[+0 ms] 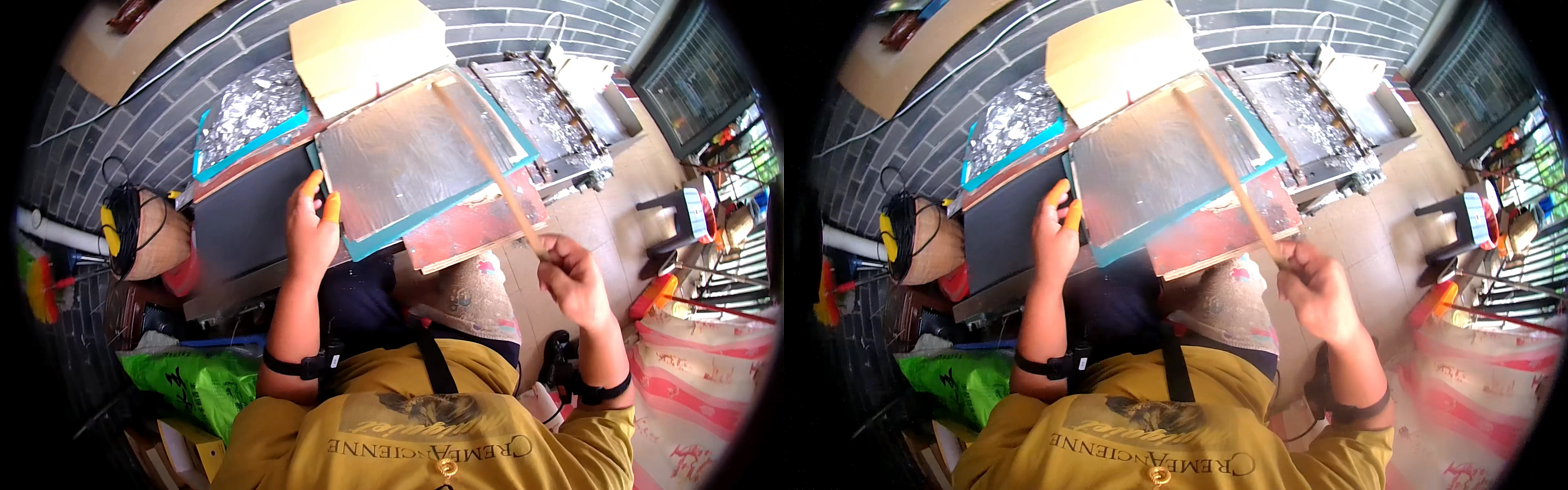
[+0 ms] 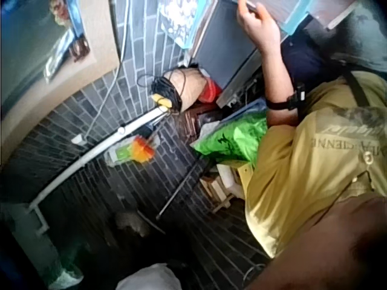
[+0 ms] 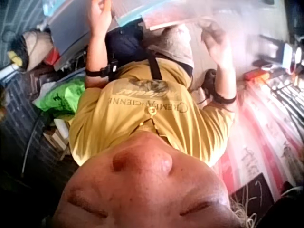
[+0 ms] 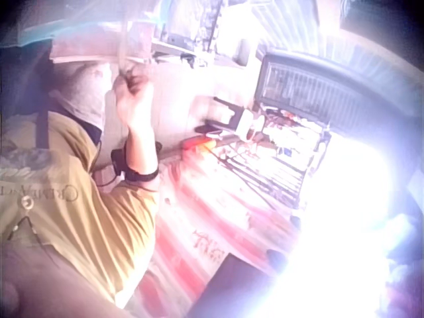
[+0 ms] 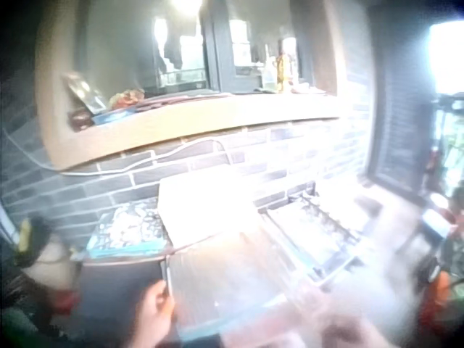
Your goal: The person peels a sheet of aluminum foil from a flat board using a wooden stick to lift the edge and their fingers to pull it away. They then place the peeled foil into a blue tray and repeat the process with another sheet.
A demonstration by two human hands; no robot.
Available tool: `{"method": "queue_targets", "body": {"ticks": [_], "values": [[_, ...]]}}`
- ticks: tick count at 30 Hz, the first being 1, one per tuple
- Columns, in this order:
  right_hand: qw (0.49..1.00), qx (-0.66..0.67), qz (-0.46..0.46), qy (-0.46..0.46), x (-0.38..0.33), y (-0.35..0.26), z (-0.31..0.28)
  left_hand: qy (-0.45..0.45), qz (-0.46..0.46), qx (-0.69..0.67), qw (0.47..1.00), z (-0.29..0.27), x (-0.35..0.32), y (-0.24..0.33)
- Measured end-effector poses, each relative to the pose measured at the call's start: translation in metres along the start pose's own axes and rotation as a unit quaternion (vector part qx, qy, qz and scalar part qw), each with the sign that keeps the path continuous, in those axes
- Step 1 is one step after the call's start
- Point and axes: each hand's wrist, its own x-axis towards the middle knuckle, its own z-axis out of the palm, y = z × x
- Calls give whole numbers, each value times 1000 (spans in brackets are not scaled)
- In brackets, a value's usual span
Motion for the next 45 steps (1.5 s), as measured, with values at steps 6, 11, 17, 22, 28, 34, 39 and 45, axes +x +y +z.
{"method": "queue_targets", "body": {"ticks": [6,11,17,22,28,34,39,45], "values": [[985,-164,23,58,-42,13,-15,-22,175,80,981,12,13,57],[993,-105,32,50,-58,18,-19,-116,280,73,950,48,11,93],[989,-110,34,93,-64,28,-32,-195,325,108,919,82,7,115],[990,13,109,89,-82,6,-51,-195,341,149,907,89,6,109],[992,28,117,35,-110,0,-80,-201,323,136,915,88,6,115],[986,-35,163,-4,-113,-4,-84,-179,315,89,928,89,6,118],[984,-46,175,11,-104,-2,-78,-110,298,79,945,95,13,124],[983,-55,173,16,-100,3,-80,-122,246,92,957,102,33,151]]}}
